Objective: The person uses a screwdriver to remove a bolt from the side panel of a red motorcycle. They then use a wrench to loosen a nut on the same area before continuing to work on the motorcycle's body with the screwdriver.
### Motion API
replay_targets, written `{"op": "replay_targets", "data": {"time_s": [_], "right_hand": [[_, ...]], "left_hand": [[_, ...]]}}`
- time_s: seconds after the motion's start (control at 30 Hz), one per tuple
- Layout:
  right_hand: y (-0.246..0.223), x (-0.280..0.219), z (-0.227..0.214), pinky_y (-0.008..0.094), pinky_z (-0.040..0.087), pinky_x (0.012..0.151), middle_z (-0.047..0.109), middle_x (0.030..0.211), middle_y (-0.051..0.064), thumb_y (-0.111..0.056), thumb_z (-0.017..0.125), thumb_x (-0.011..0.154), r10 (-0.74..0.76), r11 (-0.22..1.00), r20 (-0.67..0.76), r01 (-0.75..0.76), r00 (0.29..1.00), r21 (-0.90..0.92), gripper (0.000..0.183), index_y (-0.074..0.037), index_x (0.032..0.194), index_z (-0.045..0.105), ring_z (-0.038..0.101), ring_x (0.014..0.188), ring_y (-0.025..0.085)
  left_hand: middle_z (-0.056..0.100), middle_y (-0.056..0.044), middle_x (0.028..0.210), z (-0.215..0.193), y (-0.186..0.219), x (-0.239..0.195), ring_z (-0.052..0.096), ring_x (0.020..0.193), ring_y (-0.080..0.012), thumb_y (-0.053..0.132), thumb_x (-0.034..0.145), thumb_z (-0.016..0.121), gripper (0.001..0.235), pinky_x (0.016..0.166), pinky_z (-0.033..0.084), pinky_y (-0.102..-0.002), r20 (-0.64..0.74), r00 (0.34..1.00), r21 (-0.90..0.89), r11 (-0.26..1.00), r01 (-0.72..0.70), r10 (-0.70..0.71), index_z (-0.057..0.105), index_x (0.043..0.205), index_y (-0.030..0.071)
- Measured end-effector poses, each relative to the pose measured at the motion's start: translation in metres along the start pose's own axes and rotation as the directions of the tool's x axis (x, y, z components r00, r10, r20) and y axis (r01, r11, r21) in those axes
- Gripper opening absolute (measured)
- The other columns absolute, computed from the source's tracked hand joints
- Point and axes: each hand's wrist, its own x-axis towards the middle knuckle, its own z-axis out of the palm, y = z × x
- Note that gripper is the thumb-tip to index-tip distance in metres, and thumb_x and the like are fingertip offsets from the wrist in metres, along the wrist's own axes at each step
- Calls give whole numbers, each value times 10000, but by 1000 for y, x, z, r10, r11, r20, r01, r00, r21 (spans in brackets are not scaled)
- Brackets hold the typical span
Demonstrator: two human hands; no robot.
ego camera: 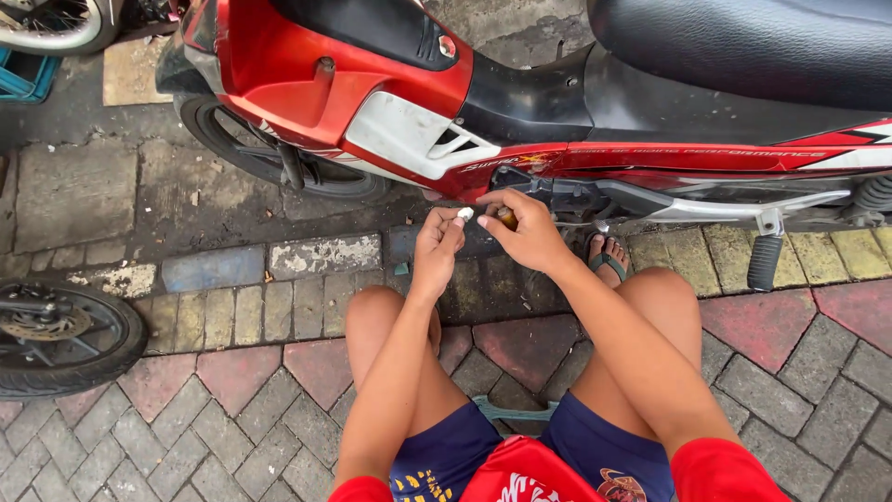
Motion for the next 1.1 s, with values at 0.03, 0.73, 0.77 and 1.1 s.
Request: {"op": "replay_targets", "data": {"time_s": [0.03, 0.73, 0.77, 1.1], "right_hand": [[1, 3, 4, 411, 563, 710, 712, 909, 135, -3, 697, 945, 5, 1000, 0, -5, 1000, -3, 255, -15, 1199, 722, 696, 833, 274], [28, -3, 11, 363, 547, 621, 675, 721, 97, -45, 744, 833, 248, 962, 37, -251, 968, 111, 132, -56, 964, 759, 664, 714, 191], [26, -2, 9, 367, 546, 587, 666, 699, 121, -23, 740, 827, 225, 970, 31, -227, 974, 89, 126, -43, 950, 756, 661, 671, 209], [35, -11, -1, 352, 508, 471, 620, 604, 142, 12, 737, 801, 180, 984, -9, -180, 984, 19, 122, -18, 919, 730, 653, 556, 253]], "left_hand": [[363, 51, 655, -2, 2, -2, 341, 623, -40, 30, 1094, 440, 170, 623, 329, -223, 2, 1000, -4, 1000, 4, -4, 574, 1172, -39], [440, 28, 532, -6, 23, 0, 352, 512, -18, 19, 1013, 629, 96, 523, 314, -198, 35, 999, 32, 999, -17, 16, 704, 1073, 19], [439, 25, 524, -6, 22, 1, 355, 509, -19, 0, 998, 636, 99, 519, 312, -195, 33, 999, 48, 999, -16, 14, 707, 1066, 14], [427, 25, 516, 5, 4, 4, 376, 489, -17, -34, 957, 653, 118, 495, 310, -188, 34, 999, 141, 990, 16, -21, 720, 1051, -7]]}}
